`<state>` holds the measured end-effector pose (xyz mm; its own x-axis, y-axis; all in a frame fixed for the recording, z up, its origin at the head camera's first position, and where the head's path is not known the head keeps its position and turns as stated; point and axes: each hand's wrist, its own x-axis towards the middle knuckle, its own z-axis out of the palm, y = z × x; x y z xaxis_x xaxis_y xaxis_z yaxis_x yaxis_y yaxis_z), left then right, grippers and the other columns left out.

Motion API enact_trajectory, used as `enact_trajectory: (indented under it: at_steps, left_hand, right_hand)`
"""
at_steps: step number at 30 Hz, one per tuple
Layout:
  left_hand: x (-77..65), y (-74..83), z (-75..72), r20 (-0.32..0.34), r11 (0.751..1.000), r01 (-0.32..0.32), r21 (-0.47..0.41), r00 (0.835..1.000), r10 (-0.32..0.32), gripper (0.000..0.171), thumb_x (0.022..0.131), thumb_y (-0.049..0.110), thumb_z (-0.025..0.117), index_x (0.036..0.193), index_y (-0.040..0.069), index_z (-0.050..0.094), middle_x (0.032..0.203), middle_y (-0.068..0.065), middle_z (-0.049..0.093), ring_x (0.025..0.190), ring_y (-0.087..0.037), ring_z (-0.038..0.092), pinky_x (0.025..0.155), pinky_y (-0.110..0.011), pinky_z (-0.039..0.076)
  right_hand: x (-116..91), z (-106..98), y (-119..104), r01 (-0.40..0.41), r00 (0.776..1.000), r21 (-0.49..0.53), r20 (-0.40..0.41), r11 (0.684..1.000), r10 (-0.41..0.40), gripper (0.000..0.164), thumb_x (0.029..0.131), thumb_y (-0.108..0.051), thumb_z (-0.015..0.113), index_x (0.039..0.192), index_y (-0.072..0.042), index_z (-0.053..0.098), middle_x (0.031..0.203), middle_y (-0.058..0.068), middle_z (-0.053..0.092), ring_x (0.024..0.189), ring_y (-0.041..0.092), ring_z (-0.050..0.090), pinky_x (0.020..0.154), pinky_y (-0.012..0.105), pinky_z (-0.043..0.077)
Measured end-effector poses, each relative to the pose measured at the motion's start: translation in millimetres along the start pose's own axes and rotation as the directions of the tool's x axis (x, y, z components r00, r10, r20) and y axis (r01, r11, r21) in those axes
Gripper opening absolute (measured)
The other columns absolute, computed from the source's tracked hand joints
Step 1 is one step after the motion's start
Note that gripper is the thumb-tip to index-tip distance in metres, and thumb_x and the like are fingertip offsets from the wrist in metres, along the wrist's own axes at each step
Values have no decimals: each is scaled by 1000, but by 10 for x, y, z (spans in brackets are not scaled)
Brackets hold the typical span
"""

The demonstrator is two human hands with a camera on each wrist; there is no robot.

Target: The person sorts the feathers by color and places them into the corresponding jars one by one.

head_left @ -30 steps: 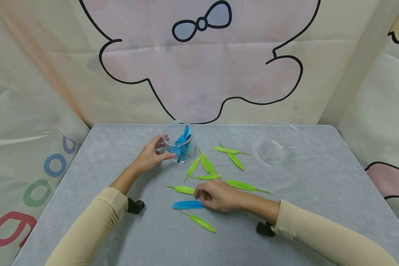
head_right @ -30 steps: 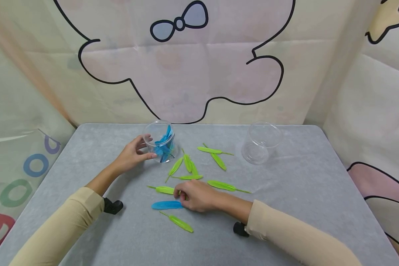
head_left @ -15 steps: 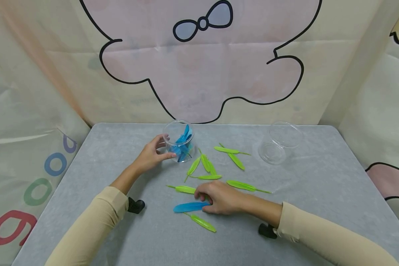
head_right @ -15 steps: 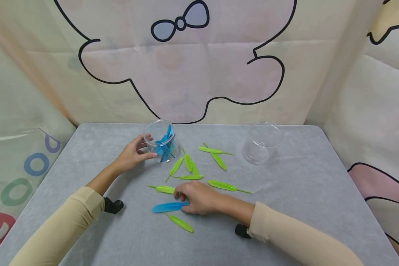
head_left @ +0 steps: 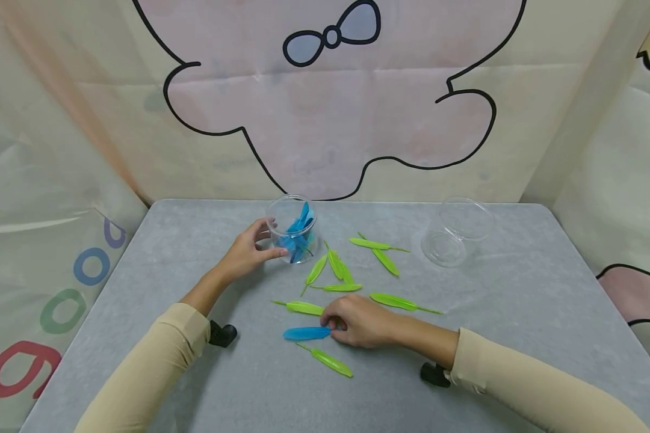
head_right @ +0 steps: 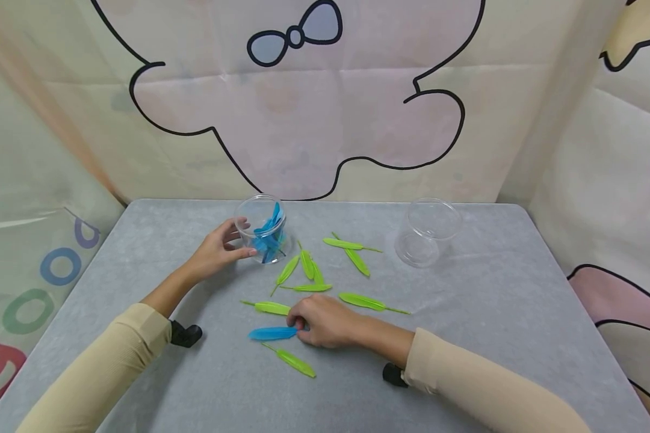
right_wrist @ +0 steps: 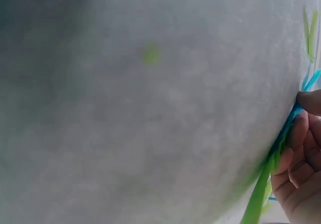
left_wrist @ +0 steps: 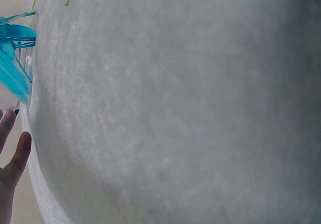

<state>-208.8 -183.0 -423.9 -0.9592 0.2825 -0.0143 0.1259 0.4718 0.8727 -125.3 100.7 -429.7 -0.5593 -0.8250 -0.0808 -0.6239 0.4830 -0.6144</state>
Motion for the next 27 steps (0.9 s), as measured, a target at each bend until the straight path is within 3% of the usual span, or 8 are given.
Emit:
enact_trajectory:
  at_steps: [5,8,16,27]
  left_hand:
    - [-110,257,-29,10,1000,-1,15,1000,1,75,91,16,75,150,-1,33,152,-26,38,137,-44,42,106,-58,39]
    - [-143,326,-37,12,1000,-7,22,1000,6,73,91,14,74,149,-3,33,152,-26,39,137,-44,42,106,-58,39]
    - [-146,330,-41,11,1000,-10,15,1000,10,73,90,15,75,149,-2,34,151,-26,40,136,-44,42,106,-58,39]
    - [-137,336,-36,12,1000,7,18,1000,-7,74,90,15,75,149,-1,34,151,-26,40,137,-43,42,106,-58,39]
  right_hand:
    - [10,4,4,20,1000,-21,-2,1000,-20,11,90,-7,70,99,-11,74,77,-15,59,65,1,52,61,15,45]
    - [18,4,9,17,1000,-15,5,1000,-17,11,90,-7,69,99,-11,74,77,-15,59,65,1,52,61,16,45]
    - [35,-17,56,-15,1000,106,7,994,14,12,91,-3,65,95,-10,74,74,-12,58,61,-1,47,58,17,44]
    - [90,-68,137,-24,1000,317,19,948,19,13,91,-1,63,96,-5,74,75,-10,60,63,0,50,58,18,44]
